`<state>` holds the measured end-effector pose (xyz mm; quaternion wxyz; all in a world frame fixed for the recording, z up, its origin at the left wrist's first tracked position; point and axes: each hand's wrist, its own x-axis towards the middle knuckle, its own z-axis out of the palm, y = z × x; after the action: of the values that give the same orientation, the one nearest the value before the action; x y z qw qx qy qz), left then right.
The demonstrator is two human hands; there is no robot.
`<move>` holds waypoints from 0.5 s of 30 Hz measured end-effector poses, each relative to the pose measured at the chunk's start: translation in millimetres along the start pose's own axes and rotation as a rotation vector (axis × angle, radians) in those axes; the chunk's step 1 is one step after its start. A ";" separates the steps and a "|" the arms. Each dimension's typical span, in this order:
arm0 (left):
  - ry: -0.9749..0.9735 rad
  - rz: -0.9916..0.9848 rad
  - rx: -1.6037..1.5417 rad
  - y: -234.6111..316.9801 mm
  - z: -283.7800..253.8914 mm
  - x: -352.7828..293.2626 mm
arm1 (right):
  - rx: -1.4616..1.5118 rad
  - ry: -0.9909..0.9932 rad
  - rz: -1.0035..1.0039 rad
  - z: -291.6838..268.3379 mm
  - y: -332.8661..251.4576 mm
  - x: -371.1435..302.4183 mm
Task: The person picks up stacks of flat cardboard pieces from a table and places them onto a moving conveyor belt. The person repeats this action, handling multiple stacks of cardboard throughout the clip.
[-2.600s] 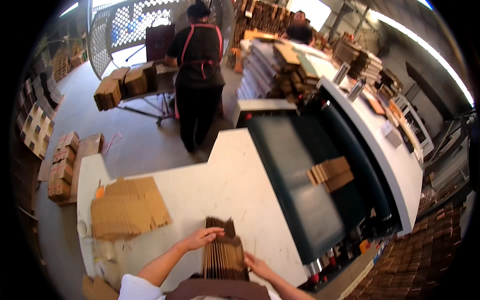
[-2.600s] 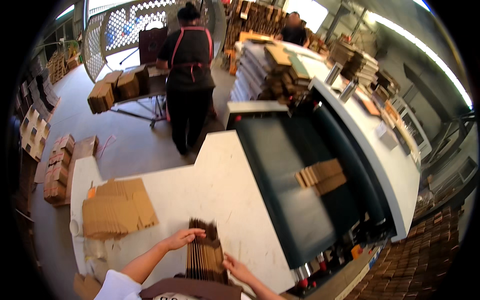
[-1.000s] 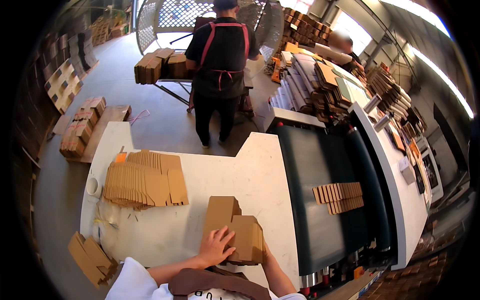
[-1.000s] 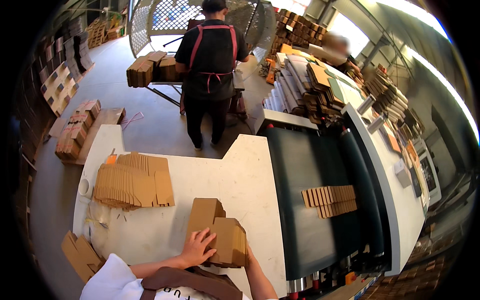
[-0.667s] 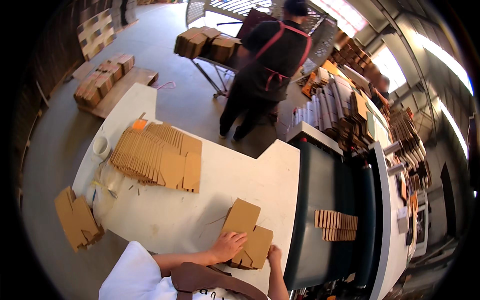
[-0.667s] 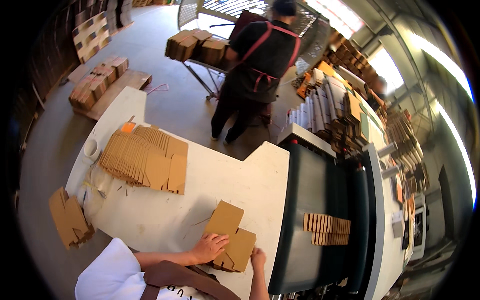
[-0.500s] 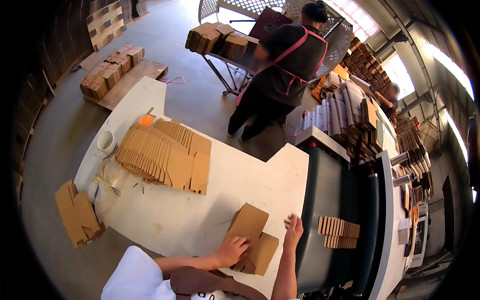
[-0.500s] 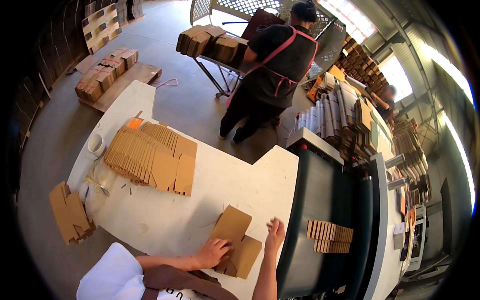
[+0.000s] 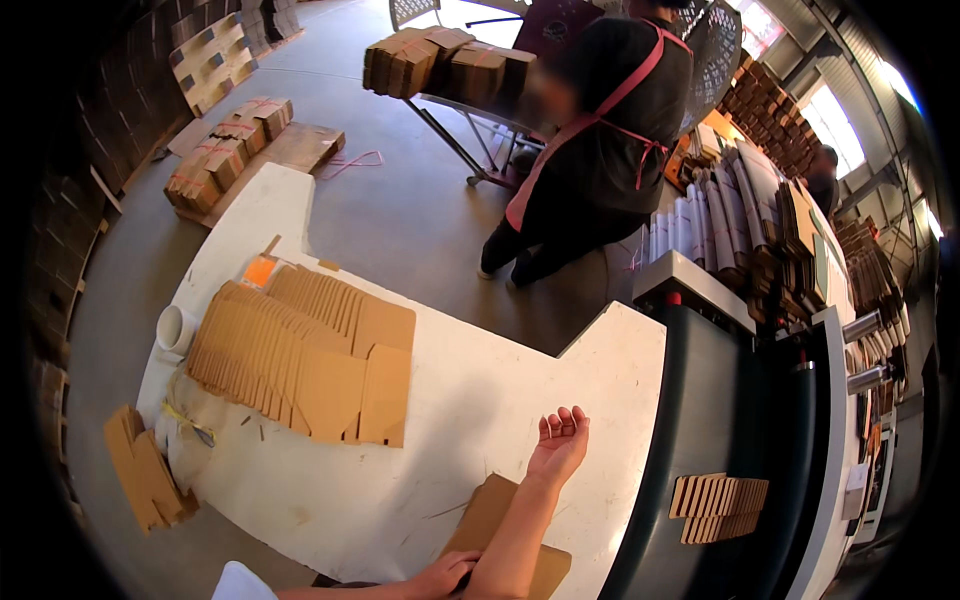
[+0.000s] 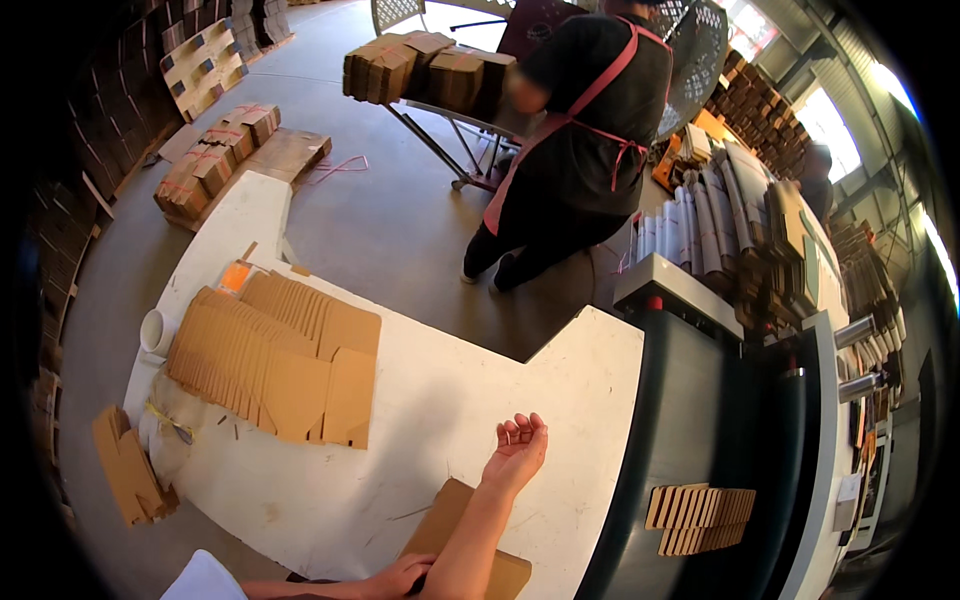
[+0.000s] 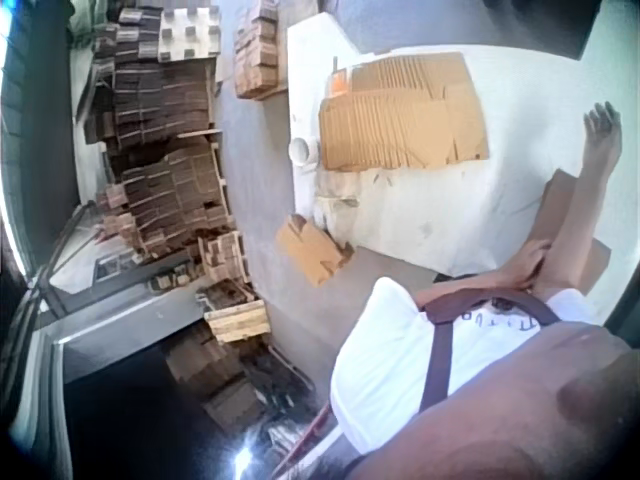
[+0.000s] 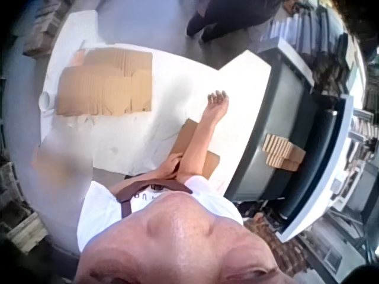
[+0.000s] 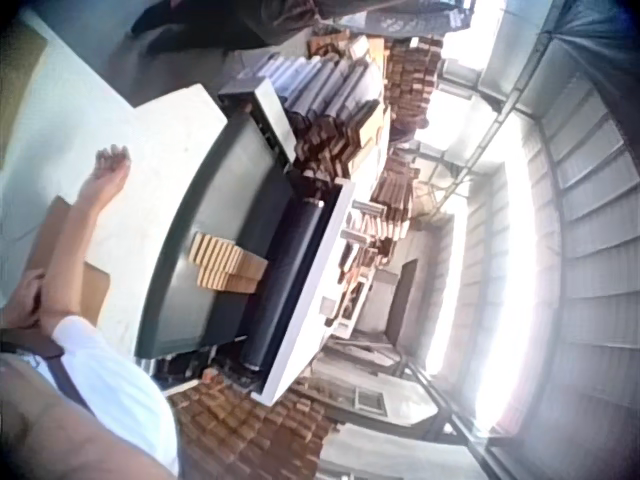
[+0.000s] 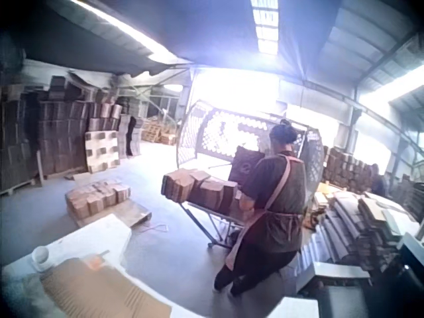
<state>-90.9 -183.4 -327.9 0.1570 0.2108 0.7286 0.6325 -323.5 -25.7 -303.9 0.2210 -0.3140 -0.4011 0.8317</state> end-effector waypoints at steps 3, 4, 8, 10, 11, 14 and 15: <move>0.121 -0.811 -0.949 2.7 4.0 9.2 | 0.049 -0.055 0.066 1.1 -1.3 5.2; 0.077 -0.710 -0.889 3.0 3.5 8.8 | 0.068 -0.040 0.098 -0.7 0.7 5.6; -0.150 -0.421 -0.571 -53.6 19.6 -20.1 | 0.144 -0.076 0.107 -4.6 2.1 5.2; -0.135 -0.302 -0.445 -69.1 29.6 -32.7 | 0.192 -0.108 0.103 -16.3 7.0 8.0; -0.064 -0.225 -0.419 -58.4 31.2 -35.6 | 0.236 -0.094 0.099 -16.1 4.3 8.0; 0.013 -0.248 -0.404 -28.4 20.2 -14.9 | 0.308 -0.126 0.067 -18.3 -1.8 9.6; 0.027 -0.345 -0.479 -26.5 20.5 -11.5 | 0.302 -0.160 0.048 -16.6 -4.2 9.1</move>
<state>-73.8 -174.6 -357.6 0.2978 0.0322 0.5857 0.7531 -317.9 -8.8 -311.6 0.2131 -0.2198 -0.2801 0.9099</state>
